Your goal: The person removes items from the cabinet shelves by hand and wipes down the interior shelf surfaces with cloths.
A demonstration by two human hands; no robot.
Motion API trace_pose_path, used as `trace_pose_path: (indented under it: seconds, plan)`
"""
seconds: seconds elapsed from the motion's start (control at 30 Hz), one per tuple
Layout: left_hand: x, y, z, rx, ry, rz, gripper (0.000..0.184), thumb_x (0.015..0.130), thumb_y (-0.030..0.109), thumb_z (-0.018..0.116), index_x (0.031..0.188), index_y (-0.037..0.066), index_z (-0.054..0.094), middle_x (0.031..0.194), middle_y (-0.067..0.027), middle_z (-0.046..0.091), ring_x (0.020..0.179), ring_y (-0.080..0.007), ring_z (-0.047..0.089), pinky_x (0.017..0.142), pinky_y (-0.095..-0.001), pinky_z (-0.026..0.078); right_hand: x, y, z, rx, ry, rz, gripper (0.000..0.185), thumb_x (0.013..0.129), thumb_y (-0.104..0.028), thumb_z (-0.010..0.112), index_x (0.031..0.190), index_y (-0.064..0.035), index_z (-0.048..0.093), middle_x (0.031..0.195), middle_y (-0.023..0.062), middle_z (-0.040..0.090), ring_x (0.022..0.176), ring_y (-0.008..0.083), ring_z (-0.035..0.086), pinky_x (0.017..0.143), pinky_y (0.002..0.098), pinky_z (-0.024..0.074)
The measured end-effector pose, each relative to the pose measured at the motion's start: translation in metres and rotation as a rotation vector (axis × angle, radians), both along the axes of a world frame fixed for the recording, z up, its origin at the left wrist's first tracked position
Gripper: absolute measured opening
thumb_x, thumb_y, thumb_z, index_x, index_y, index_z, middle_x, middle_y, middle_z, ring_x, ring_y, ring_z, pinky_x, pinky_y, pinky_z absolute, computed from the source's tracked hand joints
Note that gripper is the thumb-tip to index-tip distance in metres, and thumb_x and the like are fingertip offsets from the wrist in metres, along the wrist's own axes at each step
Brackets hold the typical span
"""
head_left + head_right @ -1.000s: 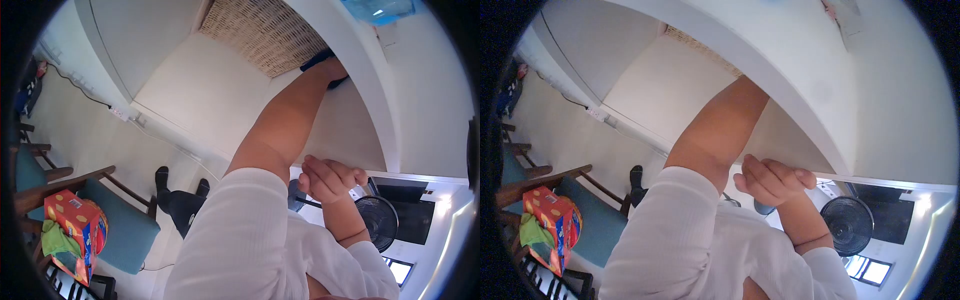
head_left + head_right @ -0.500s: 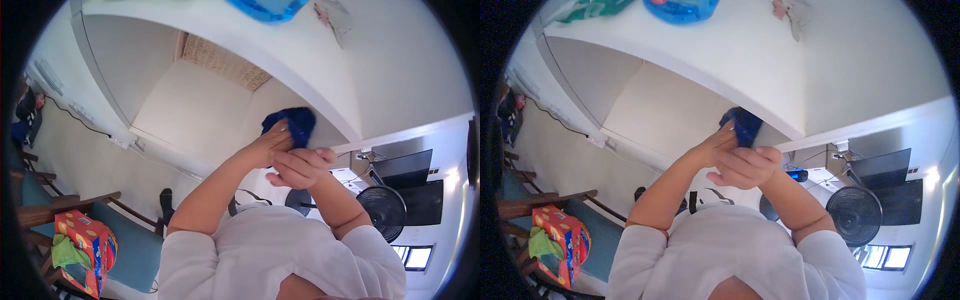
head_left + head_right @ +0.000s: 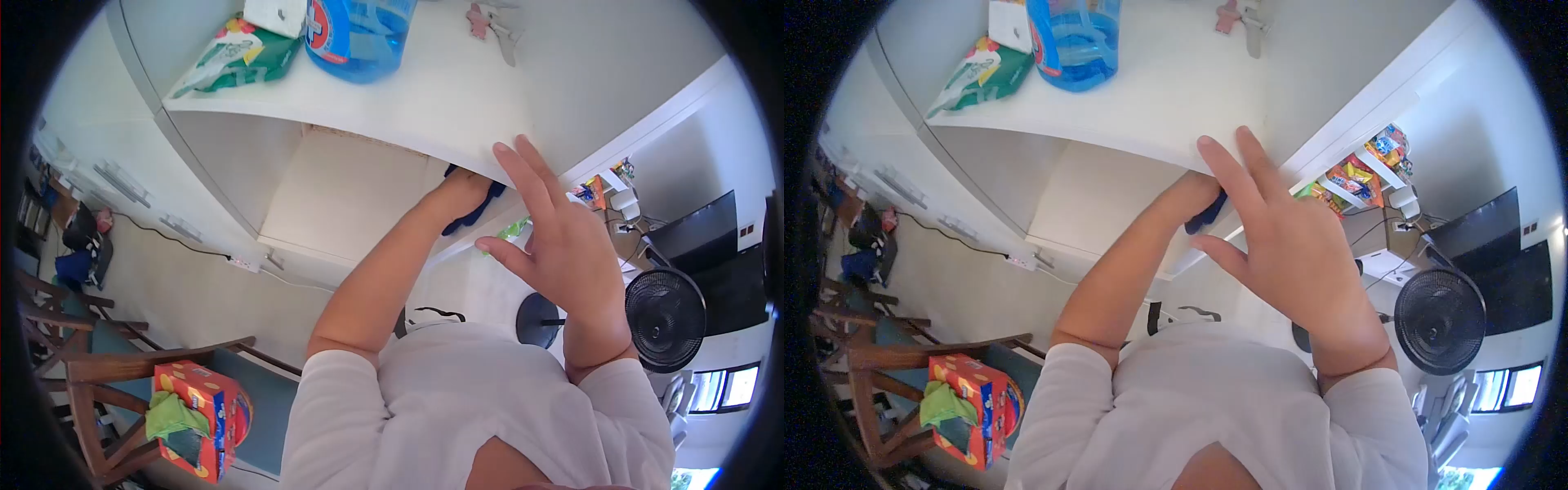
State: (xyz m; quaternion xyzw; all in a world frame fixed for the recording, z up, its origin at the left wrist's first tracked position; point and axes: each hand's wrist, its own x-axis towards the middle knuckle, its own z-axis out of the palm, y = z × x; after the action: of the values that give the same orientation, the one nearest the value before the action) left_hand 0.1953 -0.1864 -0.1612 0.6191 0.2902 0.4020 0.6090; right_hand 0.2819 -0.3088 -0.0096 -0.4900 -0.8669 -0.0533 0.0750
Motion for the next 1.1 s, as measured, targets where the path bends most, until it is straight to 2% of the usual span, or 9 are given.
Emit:
trace_pose_path:
  seconds: [0.37, 0.47, 0.57, 0.7, 0.9, 0.97, 1.0, 1.07, 1.1]
  plan:
    - [-0.03, -0.064, -0.056, 0.417, -0.007, 0.107, 0.052, 0.088, 0.034, 0.045, 0.128, 0.0, 0.04, 0.127, -0.0193, 0.046, 0.116, -0.0289, 0.046, 0.096, -0.0338, 0.038, -0.088, -0.009, -0.006, -0.091, -0.092, 0.125, 0.077, 0.076, -0.041, 0.065, 0.14, -0.0184, 0.029, 0.13, 0.0282, 0.041, 0.065, 0.0315, 0.061, 0.056, 0.0347, 0.0493]
    - [-0.027, -0.08, -0.073, 0.501, 0.041, 0.158, 0.052, 0.087, 0.032, 0.048, 0.128, 0.001, 0.041, 0.124, -0.0189, 0.047, 0.114, -0.0292, 0.047, 0.094, -0.0338, 0.038, -0.084, -0.004, -0.017, -0.163, 0.171, 0.656, 0.066, 0.079, -0.034, 0.065, 0.135, -0.0128, 0.038, 0.122, 0.0272, 0.049, 0.068, 0.0306, 0.062, 0.058, 0.0344, 0.0488]
    - [-0.007, -0.081, -0.064, 0.606, 0.062, 0.255, 0.053, 0.085, 0.031, 0.052, 0.127, 0.001, 0.041, 0.122, -0.0185, 0.049, 0.112, -0.0295, 0.047, 0.093, -0.0338, 0.039, -0.048, -0.007, -0.006, -0.079, 0.47, 0.762, 0.048, 0.077, -0.02, 0.067, 0.122, -0.0101, 0.052, 0.117, 0.0123, 0.058, 0.073, 0.0287, 0.064, 0.063, 0.0372, 0.0503]
    - [0.016, -0.042, -0.047, 0.74, 0.147, 0.355, 0.054, 0.082, 0.03, 0.056, 0.126, 0.001, 0.041, 0.118, -0.0179, 0.05, 0.109, -0.0298, 0.048, 0.092, -0.0338, 0.04, 0.005, 0.008, -0.009, 0.739, 0.76, 0.35, 0.036, 0.075, -0.011, 0.066, 0.108, -0.0019, 0.058, 0.109, 0.0143, 0.06, 0.1, 0.0335, 0.056, 0.087, 0.04, 0.0417]
    - [0.021, -0.043, 0.014, 0.786, 0.031, 0.532, 0.051, 0.079, 0.023, 0.059, 0.124, 0.004, 0.044, 0.117, -0.0166, 0.051, 0.107, -0.0323, 0.049, 0.093, -0.0336, 0.039, -0.008, 0.043, -0.02, 0.943, 0.429, 0.236, 0.032, 0.077, -0.02, 0.065, 0.107, -0.0093, 0.062, 0.119, 0.0137, 0.057, 0.113, 0.0282, 0.049, 0.104, 0.0396, 0.0176]
    - [0.013, -0.053, -0.024, 0.238, -0.103, 0.107, 0.052, 0.08, 0.018, 0.056, 0.129, 0.006, 0.043, 0.126, -0.017, 0.047, 0.117, -0.0342, 0.044, 0.102, -0.0391, 0.032, -0.008, 0.048, -0.032, 0.931, 0.281, 0.174, 0.029, 0.08, -0.025, 0.06, 0.107, -0.0149, 0.065, 0.116, 0.0065, 0.061, 0.111, 0.0223, 0.052, 0.108, 0.0375, 0.0034]
    - [0.026, -0.069, -0.068, 0.174, -0.35, 0.241, 0.052, 0.08, 0.015, 0.055, 0.129, 0.005, 0.043, 0.128, -0.0179, 0.045, 0.119, -0.0355, 0.042, 0.103, -0.0407, 0.031, -0.005, 0.05, -0.033, 0.932, 0.254, 0.198, 0.028, 0.081, -0.025, 0.059, 0.107, -0.0153, 0.065, 0.113, 0.0047, 0.063, 0.11, 0.0211, 0.053, 0.108, 0.0372, 0.0008]
    - [0.028, -0.074, -0.138, 0.407, -0.134, 0.574, 0.053, 0.081, 0.012, 0.05, 0.132, 0.001, 0.039, 0.133, -0.0202, 0.041, 0.123, -0.0375, 0.039, 0.105, -0.043, 0.029, -0.007, 0.055, -0.036, 0.917, 0.35, 0.266, 0.025, 0.082, -0.022, 0.057, 0.105, -0.0154, 0.066, 0.104, 0.0005, 0.067, 0.107, 0.0199, 0.055, 0.109, 0.037, -0.0028]
    - [0.018, -0.074, -0.172, 0.679, 0.356, 0.737, 0.054, 0.082, 0.011, 0.047, 0.134, -0.001, 0.036, 0.135, -0.0217, 0.038, 0.125, -0.0381, 0.037, 0.106, -0.0436, 0.029, -0.007, 0.058, -0.038, 0.924, 0.345, 0.287, 0.024, 0.083, -0.021, 0.057, 0.103, -0.0151, 0.066, 0.103, 0.0004, 0.067, 0.106, 0.0198, 0.055, 0.109, 0.0367, -0.0028]
